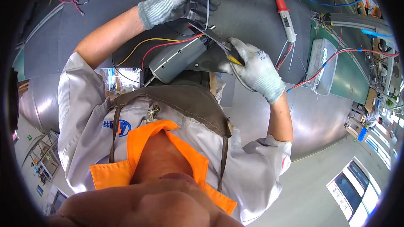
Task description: Assemble and wire electric motors on a production line.
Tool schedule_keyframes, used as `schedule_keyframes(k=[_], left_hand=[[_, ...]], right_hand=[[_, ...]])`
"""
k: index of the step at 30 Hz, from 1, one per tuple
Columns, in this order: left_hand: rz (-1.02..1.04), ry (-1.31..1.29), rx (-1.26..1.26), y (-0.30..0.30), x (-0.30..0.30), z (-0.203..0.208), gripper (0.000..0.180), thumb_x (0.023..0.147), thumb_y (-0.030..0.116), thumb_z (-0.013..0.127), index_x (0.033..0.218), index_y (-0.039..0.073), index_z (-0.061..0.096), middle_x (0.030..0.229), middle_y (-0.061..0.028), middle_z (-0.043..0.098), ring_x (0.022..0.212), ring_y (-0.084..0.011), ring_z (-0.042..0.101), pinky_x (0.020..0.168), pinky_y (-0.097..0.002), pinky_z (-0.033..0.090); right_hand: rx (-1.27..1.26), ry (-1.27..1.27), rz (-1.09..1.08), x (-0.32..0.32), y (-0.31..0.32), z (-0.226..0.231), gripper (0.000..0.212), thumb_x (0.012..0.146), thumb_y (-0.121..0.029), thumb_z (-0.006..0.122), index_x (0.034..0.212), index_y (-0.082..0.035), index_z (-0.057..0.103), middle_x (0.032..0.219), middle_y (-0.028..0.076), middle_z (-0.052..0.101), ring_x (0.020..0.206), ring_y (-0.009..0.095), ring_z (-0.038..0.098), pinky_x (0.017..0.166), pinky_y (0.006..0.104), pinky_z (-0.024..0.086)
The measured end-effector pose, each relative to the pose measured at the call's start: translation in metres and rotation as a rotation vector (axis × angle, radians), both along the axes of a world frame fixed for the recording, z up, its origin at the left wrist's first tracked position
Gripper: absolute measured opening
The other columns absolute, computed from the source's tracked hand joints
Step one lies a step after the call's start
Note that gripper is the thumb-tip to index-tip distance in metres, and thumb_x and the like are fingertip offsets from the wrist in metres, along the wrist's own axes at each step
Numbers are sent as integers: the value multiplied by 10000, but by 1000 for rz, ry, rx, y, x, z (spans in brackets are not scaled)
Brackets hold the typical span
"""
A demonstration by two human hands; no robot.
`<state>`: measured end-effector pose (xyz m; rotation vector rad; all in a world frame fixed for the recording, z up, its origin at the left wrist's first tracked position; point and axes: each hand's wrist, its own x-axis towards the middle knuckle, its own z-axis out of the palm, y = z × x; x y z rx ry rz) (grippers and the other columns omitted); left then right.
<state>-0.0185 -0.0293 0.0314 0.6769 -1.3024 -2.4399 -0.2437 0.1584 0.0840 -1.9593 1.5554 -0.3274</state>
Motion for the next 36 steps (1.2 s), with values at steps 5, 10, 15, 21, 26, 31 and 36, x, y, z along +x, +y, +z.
schedule_keyframes(k=[5, 10, 15, 21, 26, 31, 36], left_hand=[[188, -164, -427, -3, 44, 13, 319, 1003, 235, 530, 1194, 24, 676, 1143, -107, 691, 987, -161, 645, 872, -321, 517], [-410, -217, -805, 4, 193, 65, 284, 897, 238, 690, 1012, -21, 703, 1037, -164, 684, 978, -253, 643, 875, -355, 502], [61, -669, -1367, 63, 204, 49, 508, 888, 316, 705, 1293, 41, 568, 1261, -201, 605, 1160, -387, 578, 996, -445, 474], [136, -310, -1466, 97, 82, -1, 754, 738, 384, 738, 1381, 68, 502, 1370, -242, 504, 1239, -469, 499, 1060, -542, 403], [683, -514, -1470, 42, 11, -29, 706, 833, 323, 697, 1430, 49, 441, 1342, -319, 476, 1187, -518, 500, 982, -547, 454], [738, -236, -582, -166, -10, -51, 549, 918, 451, 658, 1085, -72, 644, 853, -124, 675, 862, -287, 665, 821, -385, 512], [578, -146, -222, -105, 51, 2, 198, 914, 289, 650, 1007, 115, 645, 844, -4, 646, 656, -94, 562, 555, -248, 395]], right_hand=[[-81, 265, -25, 11, -7, 0, 578, 828, -424, 754, 1205, -16, 594, 834, 210, 675, 758, 410, 660, 656, 461, 515], [-107, 619, -189, -21, 4, -29, 619, 817, -207, 752, 1370, -55, 518, 1007, 203, 684, 899, 388, 669, 768, 467, 516], [191, -22, -301, -5, -18, -31, 314, 915, -169, 704, 1158, 25, 660, 846, 100, 700, 669, 194, 661, 590, 328, 518], [1007, -850, -284, 50, -25, -52, 501, 941, -402, 685, 1045, 86, 635, 819, 127, 707, 620, 162, 685, 564, 286, 557], [49, -340, -338, 37, -125, -60, 343, 910, -325, 719, 948, 13, 676, 779, 56, 665, 727, 138, 574, 667, 363, 496], [-106, -943, -413, 49, -202, -30, 412, 978, -264, 638, 1300, -12, 584, 1044, 12, 675, 873, 93, 600, 763, 263, 485], [-209, -883, -558, -22, -119, -21, 392, 962, -219, 647, 1291, -13, 595, 1094, 55, 700, 909, 107, 665, 751, 255, 530]])
